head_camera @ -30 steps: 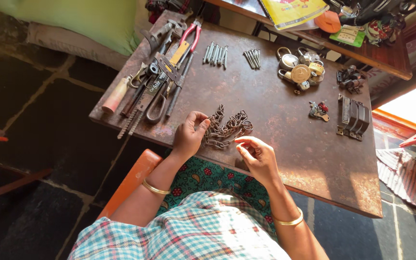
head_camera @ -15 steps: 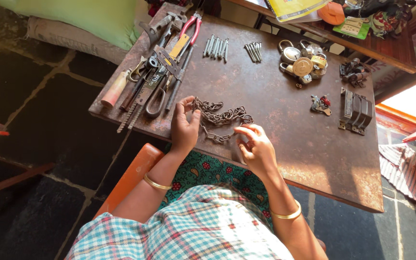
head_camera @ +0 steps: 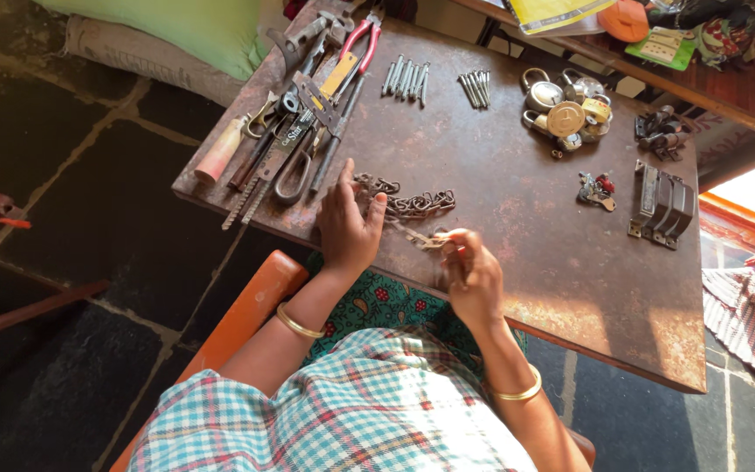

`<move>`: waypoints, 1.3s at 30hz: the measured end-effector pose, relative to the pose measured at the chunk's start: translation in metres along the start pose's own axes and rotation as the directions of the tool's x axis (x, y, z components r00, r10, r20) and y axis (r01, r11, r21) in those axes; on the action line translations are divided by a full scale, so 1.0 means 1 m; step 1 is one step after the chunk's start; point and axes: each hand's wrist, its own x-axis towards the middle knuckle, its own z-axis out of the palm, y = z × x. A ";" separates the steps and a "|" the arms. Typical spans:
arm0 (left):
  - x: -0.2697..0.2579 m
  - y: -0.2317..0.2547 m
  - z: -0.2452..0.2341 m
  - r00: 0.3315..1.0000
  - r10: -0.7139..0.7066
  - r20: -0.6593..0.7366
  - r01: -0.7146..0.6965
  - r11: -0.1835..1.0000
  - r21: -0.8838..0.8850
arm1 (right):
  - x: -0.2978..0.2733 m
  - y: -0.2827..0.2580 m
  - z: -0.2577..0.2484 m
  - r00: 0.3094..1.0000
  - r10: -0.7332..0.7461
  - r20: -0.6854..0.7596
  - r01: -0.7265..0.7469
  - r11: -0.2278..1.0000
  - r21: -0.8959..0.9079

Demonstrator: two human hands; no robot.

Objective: The person sorts various hardware items including a metal chain, screws, and door hinges on a table by hand.

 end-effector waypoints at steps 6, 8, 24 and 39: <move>0.002 -0.002 -0.003 0.999 -0.030 0.030 0.030 1.000 -0.007 | 0.003 0.050 0.000 0.970 0.032 -0.242 0.123 0.792 0.598; 0.001 0.000 -0.005 1.000 -0.011 -0.009 0.011 1.000 -0.024 | 0.004 0.056 -0.002 0.934 -0.018 -0.357 0.264 0.708 0.655; -0.008 0.071 -0.043 0.779 0.497 0.382 -0.364 0.855 -0.370 | 0.034 -0.059 -0.065 0.784 -0.611 0.113 0.582 0.786 0.210; 0.002 0.043 -0.055 0.902 0.400 0.162 -0.355 0.902 -0.247 | -0.008 -0.074 -0.159 0.922 -0.321 -0.215 0.310 0.282 0.908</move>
